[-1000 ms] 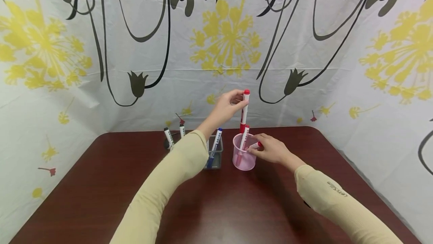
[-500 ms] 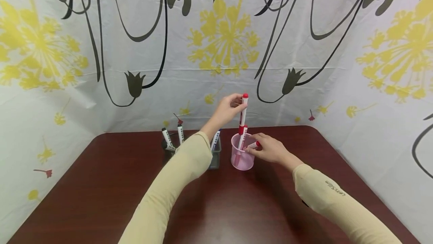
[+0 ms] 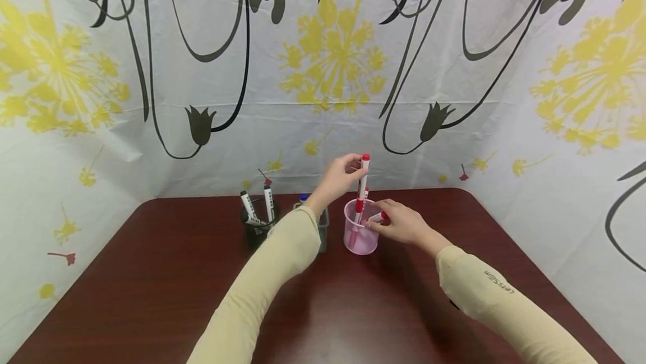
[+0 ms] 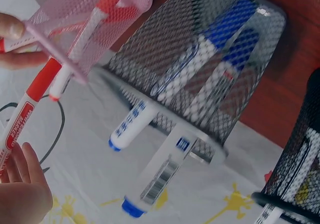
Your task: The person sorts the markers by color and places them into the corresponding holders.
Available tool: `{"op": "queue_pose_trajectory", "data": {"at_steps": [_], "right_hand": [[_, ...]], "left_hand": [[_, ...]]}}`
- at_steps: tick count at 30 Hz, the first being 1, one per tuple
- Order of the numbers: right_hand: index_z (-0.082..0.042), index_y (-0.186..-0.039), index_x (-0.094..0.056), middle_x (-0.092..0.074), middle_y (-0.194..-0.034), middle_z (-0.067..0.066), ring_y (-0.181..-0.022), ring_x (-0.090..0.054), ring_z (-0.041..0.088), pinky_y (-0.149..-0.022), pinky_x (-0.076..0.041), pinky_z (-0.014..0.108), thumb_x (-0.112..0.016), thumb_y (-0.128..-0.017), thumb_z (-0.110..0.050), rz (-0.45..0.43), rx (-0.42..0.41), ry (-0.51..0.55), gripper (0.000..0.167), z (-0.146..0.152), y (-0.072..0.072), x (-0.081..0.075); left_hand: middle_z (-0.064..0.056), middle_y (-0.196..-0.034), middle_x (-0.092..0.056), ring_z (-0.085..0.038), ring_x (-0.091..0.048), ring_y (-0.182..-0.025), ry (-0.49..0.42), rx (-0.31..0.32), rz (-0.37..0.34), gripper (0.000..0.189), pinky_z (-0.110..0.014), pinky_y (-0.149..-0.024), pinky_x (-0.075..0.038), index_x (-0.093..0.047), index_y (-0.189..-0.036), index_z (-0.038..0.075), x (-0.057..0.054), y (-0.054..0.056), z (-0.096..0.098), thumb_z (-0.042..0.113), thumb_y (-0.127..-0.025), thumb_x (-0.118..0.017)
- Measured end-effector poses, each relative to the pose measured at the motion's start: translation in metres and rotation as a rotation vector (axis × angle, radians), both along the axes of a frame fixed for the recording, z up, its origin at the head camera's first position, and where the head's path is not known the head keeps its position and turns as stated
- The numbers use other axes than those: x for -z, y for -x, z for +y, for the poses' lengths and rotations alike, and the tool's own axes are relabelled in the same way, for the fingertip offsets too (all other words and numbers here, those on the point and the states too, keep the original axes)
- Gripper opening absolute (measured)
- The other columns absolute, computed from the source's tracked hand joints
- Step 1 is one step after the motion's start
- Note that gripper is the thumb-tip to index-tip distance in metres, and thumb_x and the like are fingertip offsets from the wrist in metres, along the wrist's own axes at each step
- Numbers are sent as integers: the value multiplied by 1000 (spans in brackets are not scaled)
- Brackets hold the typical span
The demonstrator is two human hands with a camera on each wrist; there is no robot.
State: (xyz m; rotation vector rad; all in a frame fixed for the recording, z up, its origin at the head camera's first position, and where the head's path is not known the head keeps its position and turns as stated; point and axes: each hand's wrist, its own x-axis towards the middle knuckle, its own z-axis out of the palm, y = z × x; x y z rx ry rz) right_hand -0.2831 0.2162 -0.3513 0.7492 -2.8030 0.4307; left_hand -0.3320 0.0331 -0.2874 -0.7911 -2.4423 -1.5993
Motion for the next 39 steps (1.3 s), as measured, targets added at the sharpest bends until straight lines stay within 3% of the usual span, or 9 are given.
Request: {"op": "queue_pose_trajectory", "data": {"at_steps": [13,21,32,39], "right_hand": [[-6,-117,-55,-55,-105,10,-87,-55,21,-71,-46,42,-60,-79,-46,6,-5,4,56,0,0,1],[-6,-121,-52,-54,-108,11,-90,-55,23,-72,-45,44,-58,-79,-48,18,0,-11,59,0,-1,1],[-4,-119,-53,-54,-107,11,-91,-55,23,-72,-45,45,-59,-79,-47,30,10,-9,59,0,0,2],[-5,-118,-53,-54,-110,12,-95,-54,25,-75,-45,45,-59,-79,-48,20,11,-14,59,1,0,2]], "left_hand": [[-11,-99,-60,-20,-59,-89,30,24,-30,33,-22,-70,-47,-54,-116,1,24,-6,2,12,-85,-59],[-5,-98,-61,-15,-58,-89,88,15,-36,31,-23,-72,-46,-56,-114,7,37,-11,0,17,-85,-60],[0,-98,-62,-11,-56,-91,71,20,4,25,-22,-76,-43,-58,-110,10,35,-18,-3,16,-86,-59],[-4,-105,-59,-11,-54,-96,-8,48,60,27,-24,-80,-42,-56,-113,10,30,-33,-17,19,-87,-57]]}}
